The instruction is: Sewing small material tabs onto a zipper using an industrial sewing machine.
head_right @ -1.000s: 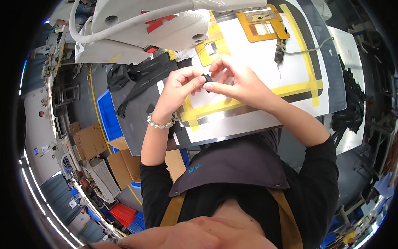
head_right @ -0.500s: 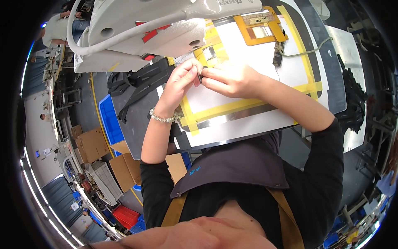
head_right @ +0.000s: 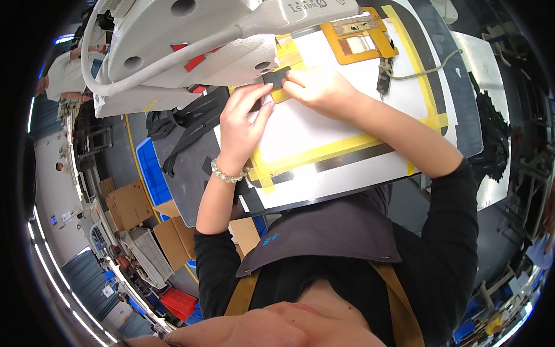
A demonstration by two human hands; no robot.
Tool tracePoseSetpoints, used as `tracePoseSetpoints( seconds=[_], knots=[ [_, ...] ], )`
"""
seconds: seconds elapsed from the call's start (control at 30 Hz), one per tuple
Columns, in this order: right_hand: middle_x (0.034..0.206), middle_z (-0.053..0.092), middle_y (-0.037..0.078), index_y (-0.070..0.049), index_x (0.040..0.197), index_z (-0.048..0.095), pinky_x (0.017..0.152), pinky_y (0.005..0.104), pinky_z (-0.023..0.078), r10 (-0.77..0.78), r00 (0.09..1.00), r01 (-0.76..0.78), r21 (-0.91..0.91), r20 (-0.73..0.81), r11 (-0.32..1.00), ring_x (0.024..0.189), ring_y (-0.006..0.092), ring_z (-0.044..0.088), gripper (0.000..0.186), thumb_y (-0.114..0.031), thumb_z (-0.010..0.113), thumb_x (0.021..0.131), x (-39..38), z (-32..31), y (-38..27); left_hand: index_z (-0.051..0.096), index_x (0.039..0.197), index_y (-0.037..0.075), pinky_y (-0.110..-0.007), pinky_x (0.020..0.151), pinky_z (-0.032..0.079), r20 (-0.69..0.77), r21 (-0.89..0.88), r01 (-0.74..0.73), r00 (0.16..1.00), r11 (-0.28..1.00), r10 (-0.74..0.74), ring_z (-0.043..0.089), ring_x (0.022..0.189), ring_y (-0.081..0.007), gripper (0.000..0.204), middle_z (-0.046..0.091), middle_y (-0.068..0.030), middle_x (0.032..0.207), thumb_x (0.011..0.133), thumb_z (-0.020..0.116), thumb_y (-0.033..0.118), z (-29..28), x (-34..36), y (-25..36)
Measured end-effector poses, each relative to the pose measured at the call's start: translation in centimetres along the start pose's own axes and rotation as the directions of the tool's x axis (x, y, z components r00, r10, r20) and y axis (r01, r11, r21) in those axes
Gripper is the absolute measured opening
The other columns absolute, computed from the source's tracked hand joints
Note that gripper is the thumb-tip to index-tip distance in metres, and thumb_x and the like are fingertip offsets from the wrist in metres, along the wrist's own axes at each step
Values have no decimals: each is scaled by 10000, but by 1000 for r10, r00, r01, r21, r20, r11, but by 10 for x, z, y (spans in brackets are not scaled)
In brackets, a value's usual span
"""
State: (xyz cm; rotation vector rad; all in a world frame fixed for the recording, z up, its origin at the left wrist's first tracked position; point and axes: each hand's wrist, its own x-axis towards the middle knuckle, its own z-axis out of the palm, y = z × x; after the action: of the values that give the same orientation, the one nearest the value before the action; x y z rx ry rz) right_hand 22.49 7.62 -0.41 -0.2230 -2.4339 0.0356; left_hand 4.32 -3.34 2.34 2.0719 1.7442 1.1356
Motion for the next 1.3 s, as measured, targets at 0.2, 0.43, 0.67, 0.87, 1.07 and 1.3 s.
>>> tracePoseSetpoints(
  seconds=[0.2,0.43,0.67,0.87,1.07,1.3],
  knots=[
    [945,642,89,-2,946,639,740,323,535,90,981,-100,51,172,994,840,226,639,246,-19,639,701,4,-5,-1,681,1008,35,-302,715,528,56,300,-224,974,927,217,631,850,-196,264,644,-93,1035,745,672,37,3,3,-9],
    [936,643,38,-35,918,642,791,325,468,46,996,-54,92,82,994,891,188,600,193,-73,631,729,3,-6,4,695,960,31,-283,670,531,181,417,-439,898,796,400,643,828,-176,247,679,-75,1049,715,660,41,4,15,-14],
    [943,656,38,-18,937,656,734,305,439,18,999,-20,35,51,999,863,156,589,195,-99,647,760,-3,-11,-1,694,940,26,-277,651,533,207,430,-516,855,741,475,645,808,-182,224,683,-69,1025,719,677,62,6,20,-17],
    [966,658,55,-4,930,651,742,308,456,-15,998,13,32,55,999,855,159,597,200,-98,645,753,-7,-12,-2,695,916,15,-276,654,536,195,432,-525,848,733,493,648,811,-184,188,686,-70,1010,735,685,61,8,21,-17],
    [977,658,57,-9,938,647,752,306,460,12,997,-17,69,70,997,869,161,603,197,-89,646,758,-11,-19,-6,694,909,10,-273,666,541,198,422,-533,844,734,499,652,825,-189,179,685,-74,1013,738,689,63,9,23,-17],
    [1007,657,58,-23,963,626,760,307,456,54,995,-64,127,86,990,873,174,601,215,-75,653,757,-11,-18,-9,691,920,10,-278,685,548,214,414,-545,837,729,503,653,845,-199,194,682,-79,1029,733,689,64,9,22,-20]
  ],
)
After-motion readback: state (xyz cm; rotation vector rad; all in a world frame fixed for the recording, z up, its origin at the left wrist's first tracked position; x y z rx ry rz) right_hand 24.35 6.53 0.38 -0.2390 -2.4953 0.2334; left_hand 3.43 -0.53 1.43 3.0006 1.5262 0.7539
